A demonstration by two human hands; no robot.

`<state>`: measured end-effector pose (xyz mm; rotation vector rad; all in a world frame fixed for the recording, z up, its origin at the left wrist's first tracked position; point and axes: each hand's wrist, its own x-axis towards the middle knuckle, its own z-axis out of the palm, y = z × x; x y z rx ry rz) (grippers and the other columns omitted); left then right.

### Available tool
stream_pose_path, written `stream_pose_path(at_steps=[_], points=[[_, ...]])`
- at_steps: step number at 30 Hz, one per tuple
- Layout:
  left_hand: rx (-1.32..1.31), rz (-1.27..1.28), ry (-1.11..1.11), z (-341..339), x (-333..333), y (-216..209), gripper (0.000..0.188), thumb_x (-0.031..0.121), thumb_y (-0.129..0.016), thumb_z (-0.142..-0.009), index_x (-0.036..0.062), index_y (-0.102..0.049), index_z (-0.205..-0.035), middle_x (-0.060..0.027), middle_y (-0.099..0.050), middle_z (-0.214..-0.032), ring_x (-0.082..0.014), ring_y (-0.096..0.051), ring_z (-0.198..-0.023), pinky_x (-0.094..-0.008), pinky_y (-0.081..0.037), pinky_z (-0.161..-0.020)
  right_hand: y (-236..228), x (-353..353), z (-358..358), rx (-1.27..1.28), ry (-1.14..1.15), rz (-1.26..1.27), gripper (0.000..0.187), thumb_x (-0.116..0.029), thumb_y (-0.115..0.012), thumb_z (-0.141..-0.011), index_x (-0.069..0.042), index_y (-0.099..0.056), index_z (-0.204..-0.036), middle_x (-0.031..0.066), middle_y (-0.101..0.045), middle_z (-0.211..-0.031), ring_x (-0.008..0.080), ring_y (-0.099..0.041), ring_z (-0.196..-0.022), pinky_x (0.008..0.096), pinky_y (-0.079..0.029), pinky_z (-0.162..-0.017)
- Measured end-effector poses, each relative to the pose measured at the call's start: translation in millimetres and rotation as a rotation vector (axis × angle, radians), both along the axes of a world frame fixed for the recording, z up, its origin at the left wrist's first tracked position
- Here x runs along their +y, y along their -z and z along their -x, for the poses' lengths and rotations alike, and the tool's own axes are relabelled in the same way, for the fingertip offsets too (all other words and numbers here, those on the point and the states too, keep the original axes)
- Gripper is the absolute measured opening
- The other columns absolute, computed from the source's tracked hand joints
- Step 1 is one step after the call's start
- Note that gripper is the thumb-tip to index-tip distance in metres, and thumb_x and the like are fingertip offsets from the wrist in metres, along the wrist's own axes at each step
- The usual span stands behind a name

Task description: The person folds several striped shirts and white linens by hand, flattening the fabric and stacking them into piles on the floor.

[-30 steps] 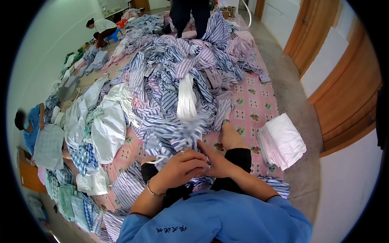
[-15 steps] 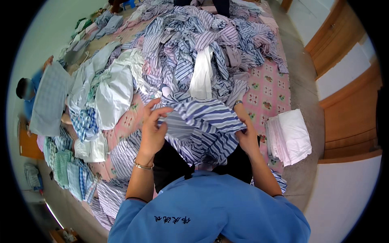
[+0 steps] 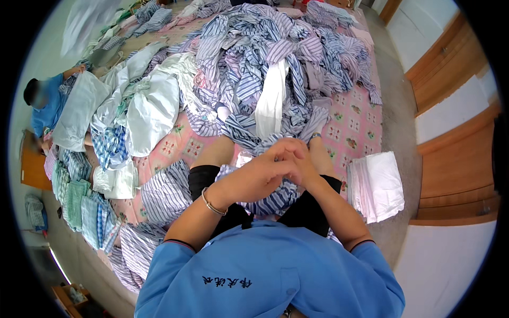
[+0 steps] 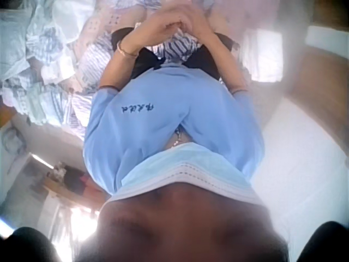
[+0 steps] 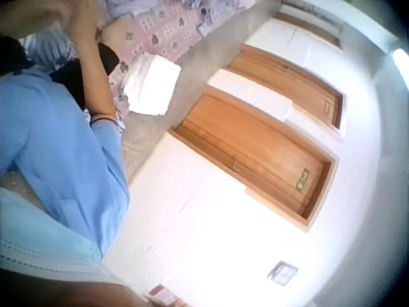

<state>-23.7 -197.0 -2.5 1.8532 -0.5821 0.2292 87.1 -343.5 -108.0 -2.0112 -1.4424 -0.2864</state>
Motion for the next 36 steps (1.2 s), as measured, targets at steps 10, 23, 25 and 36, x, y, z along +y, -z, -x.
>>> stream_pose_path(at_steps=[10, 23, 25, 36], points=[[0.292, -0.686, -0.285, -2.4, 13.0, 94.5, 0.049, 0.030, -0.064, -0.078, 0.0233, -0.050, -0.124, -0.0074, -0.051, -0.125, -0.0275, -0.046, -0.119, -0.0611, -0.017, -0.100, -152.1, -13.8, 5.5, 0.900, 0.027, -0.190, 0.019, -0.004, -0.063, -0.074, -0.003, -0.051, -0.088, 0.0010, -0.055, -0.074, 0.0059, -0.049, -0.076, 0.0208, -0.038, -0.070], [0.272, -1.089, -0.923, -34.9, 176.5, 150.4, 0.038, 0.017, -0.055, -0.073, 0.0164, -0.061, -0.110, -0.0061, -0.063, -0.101, -0.0211, -0.057, -0.101, -0.0667, -0.013, -0.097, -113.0, -135.9, -125.9, 0.045, 0.747, 0.502, 0.030, 0.001, -0.056, -0.071, -0.008, -0.064, -0.098, 0.0189, -0.056, -0.102, 0.0362, -0.056, -0.095, 0.0402, -0.046, -0.080], [0.171, -1.196, -0.915, -45.5, 156.4, 46.6, 0.046, 0.002, -0.053, -0.069, 0.0170, -0.059, -0.112, -0.0053, -0.060, -0.101, -0.0221, -0.056, -0.101, -0.0569, -0.015, -0.103, -115.4, -145.6, -139.3, -0.003, 0.787, 0.341, 0.038, 0.000, -0.057, -0.070, -0.008, -0.058, -0.108, 0.0213, -0.054, -0.106, 0.0380, -0.053, -0.100, 0.0400, -0.044, -0.084], [-0.021, -1.361, -0.848, 28.8, 172.6, 61.4, 0.044, 0.005, -0.057, -0.073, 0.0197, -0.057, -0.114, -0.0052, -0.055, -0.109, -0.0190, -0.051, -0.108, -0.0543, -0.021, -0.102, -45.8, -112.3, -107.9, 0.347, 0.770, 0.379, 0.070, 0.001, -0.054, -0.065, -0.007, -0.034, -0.132, 0.0262, -0.046, -0.118, 0.0434, -0.049, -0.105, 0.0429, -0.042, -0.089]])
